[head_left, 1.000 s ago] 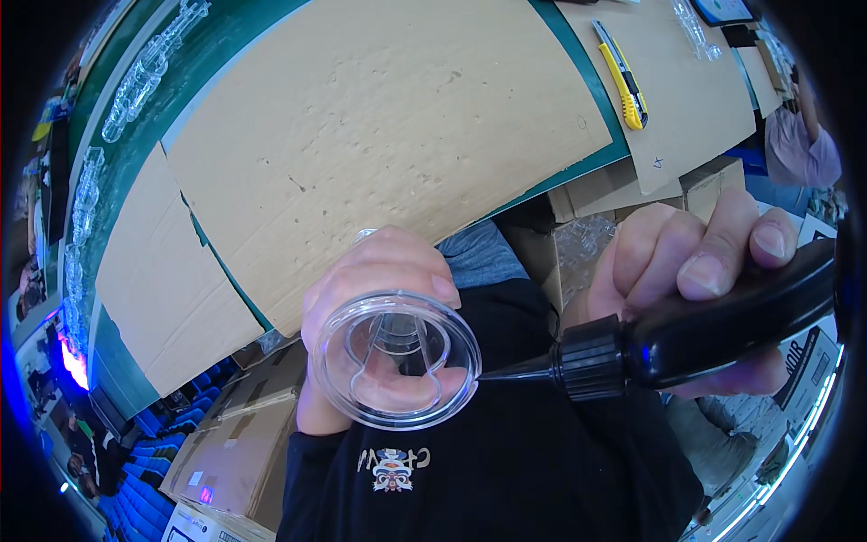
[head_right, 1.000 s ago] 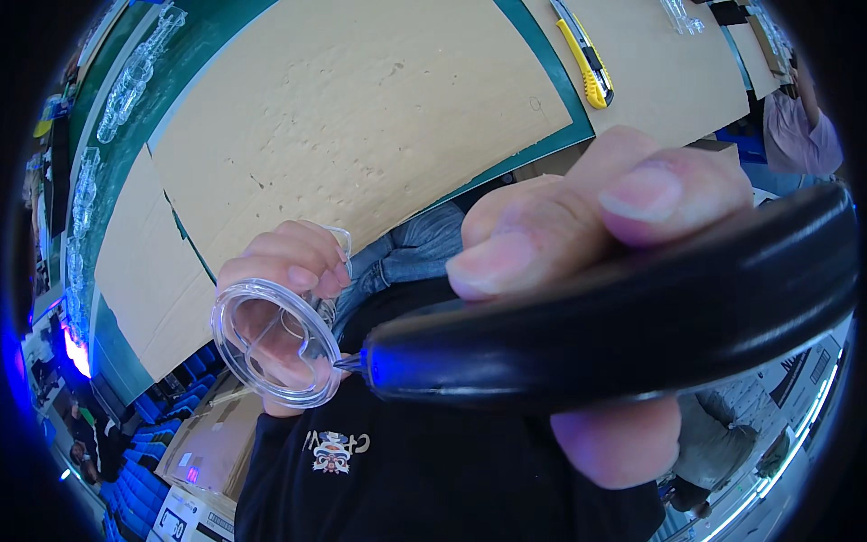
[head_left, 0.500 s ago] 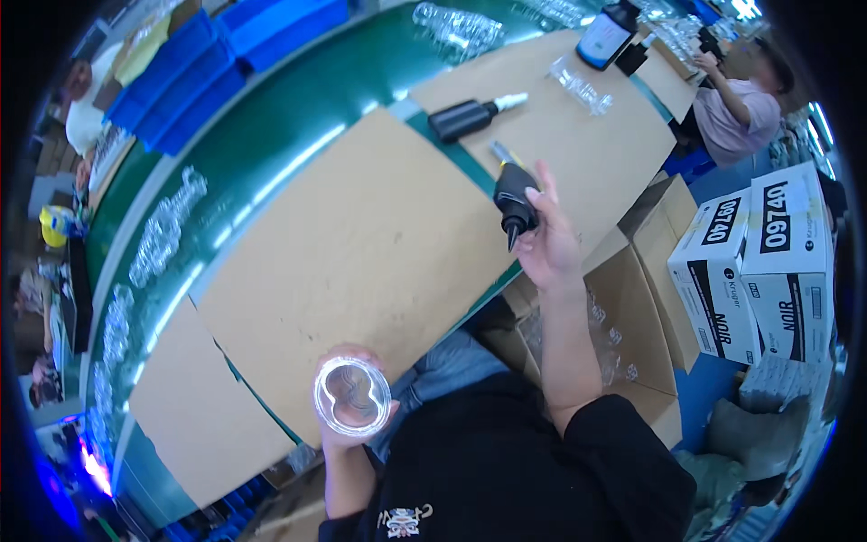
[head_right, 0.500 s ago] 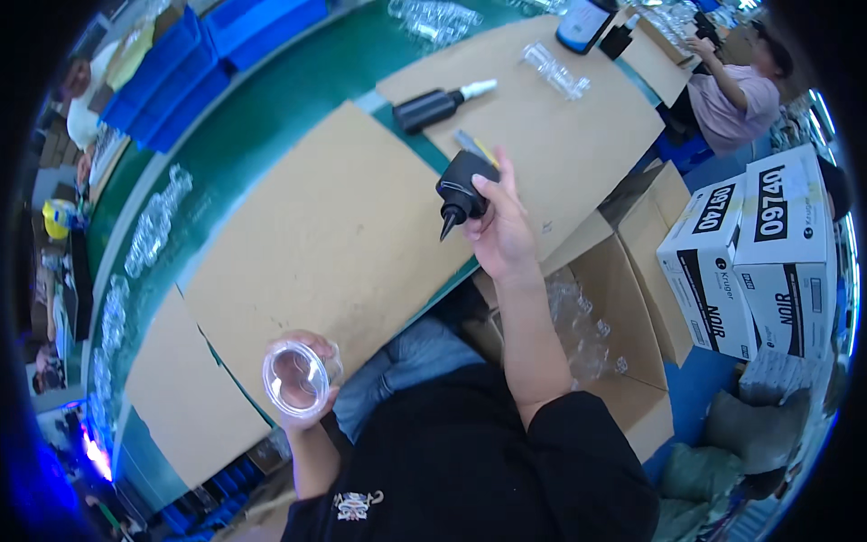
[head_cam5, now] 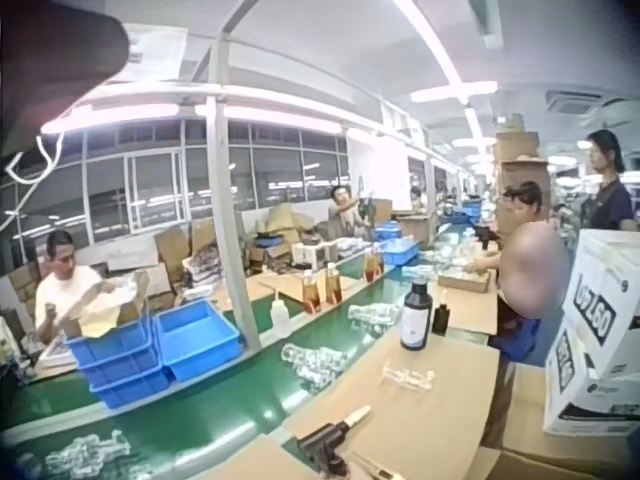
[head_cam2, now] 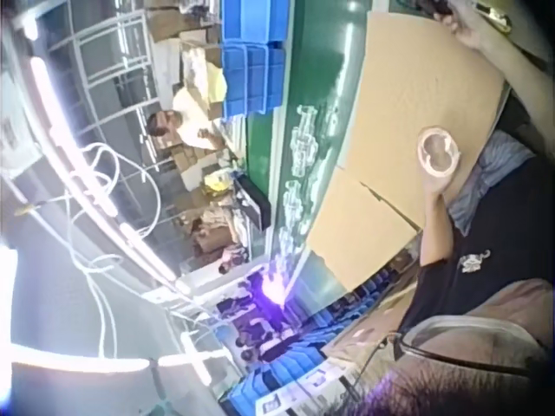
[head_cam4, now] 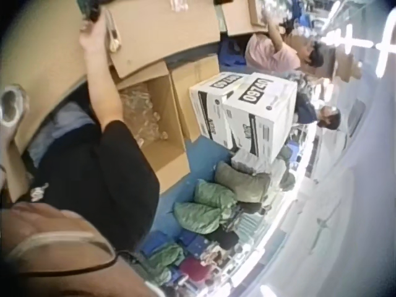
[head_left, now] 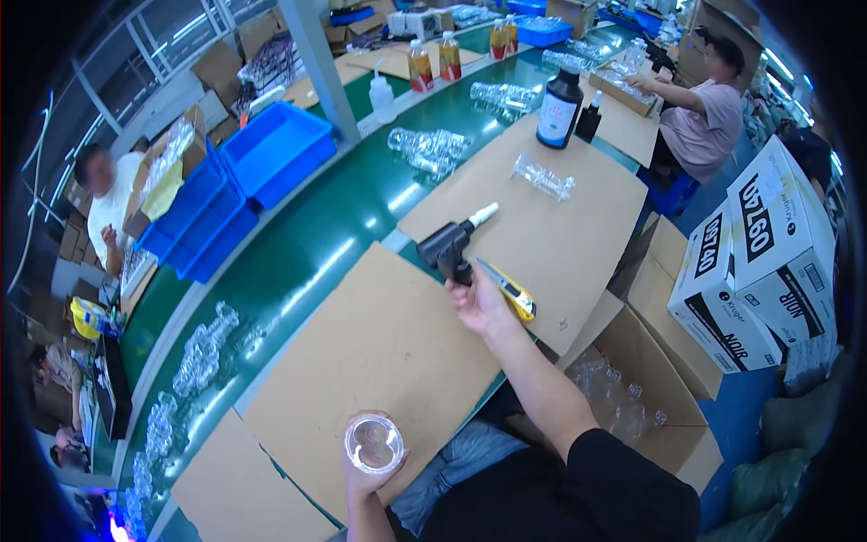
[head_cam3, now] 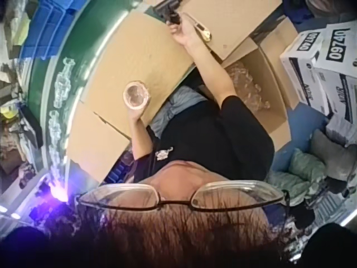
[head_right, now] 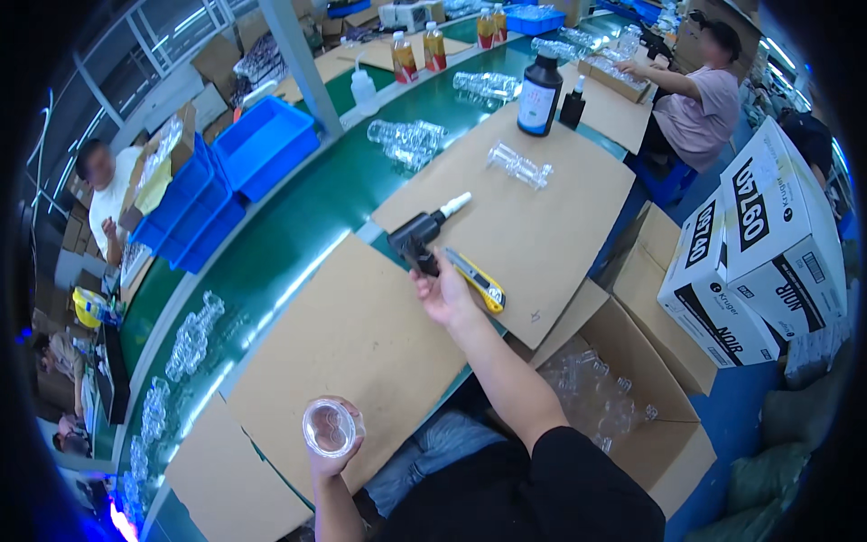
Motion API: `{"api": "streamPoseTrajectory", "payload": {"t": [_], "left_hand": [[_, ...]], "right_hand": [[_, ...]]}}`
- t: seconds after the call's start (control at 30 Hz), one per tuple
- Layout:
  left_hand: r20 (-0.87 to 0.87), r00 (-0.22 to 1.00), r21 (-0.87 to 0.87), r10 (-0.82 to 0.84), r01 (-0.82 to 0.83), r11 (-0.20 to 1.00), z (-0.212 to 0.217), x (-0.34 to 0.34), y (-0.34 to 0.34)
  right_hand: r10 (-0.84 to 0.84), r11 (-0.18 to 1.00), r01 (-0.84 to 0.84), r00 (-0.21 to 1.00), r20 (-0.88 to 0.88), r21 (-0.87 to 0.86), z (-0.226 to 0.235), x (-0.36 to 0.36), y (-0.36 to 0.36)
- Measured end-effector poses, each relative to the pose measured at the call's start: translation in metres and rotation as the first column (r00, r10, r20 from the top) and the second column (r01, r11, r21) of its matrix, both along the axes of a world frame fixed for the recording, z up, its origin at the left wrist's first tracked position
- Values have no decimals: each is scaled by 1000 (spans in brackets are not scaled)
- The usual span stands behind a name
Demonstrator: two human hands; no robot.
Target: Applying liquid from a squeeze bottle to the rim of a plastic lid and handling plastic toy components.
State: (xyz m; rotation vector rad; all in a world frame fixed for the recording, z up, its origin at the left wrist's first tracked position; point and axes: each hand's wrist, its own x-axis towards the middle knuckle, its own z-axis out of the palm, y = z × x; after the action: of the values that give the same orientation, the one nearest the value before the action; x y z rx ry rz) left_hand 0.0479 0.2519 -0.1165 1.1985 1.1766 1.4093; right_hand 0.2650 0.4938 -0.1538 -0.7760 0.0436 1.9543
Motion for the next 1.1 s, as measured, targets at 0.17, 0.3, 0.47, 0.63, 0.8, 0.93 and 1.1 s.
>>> {"api": "streamPoseTrajectory", "payload": {"t": [0.17, 0.3, 0.47, 0.63, 0.8, 0.93, 1.1], "left_hand": [[49, 998, 22, -43, 42, 999, -15, 12, 35], [-125, 992, 111, -3, 17, 994, -26, 22, 59], [-115, 993, 105, 1, 11, 994, -40, 7, 72], [-253, 965, 183, 74, -27, 983, -49, 7, 77], [-413, 883, 249, 221, -124, 961, -64, 10, 77], [29, 972, 259, 234, -233, 937, -94, 34, 75], [225, 954, 514, 197, -288, 808, -110, 32, 99]], "right_hand": [[-3, 996, 3, 1000, -7, 93, 0, 6, -10], [10, 993, -12, 1000, 13, 115, 10, 16, -25], [-357, 873, 183, 872, 334, 452, 55, 48, -70], [-601, 503, -252, 586, 544, 827, 131, 52, 32], [-816, 337, -901, -134, 562, 273, 73, -10, 264], [-649, 542, -826, -528, 548, -154, 31, -49, 321], [-471, 613, -666, -740, 480, -426, 42, -57, 351]]}}
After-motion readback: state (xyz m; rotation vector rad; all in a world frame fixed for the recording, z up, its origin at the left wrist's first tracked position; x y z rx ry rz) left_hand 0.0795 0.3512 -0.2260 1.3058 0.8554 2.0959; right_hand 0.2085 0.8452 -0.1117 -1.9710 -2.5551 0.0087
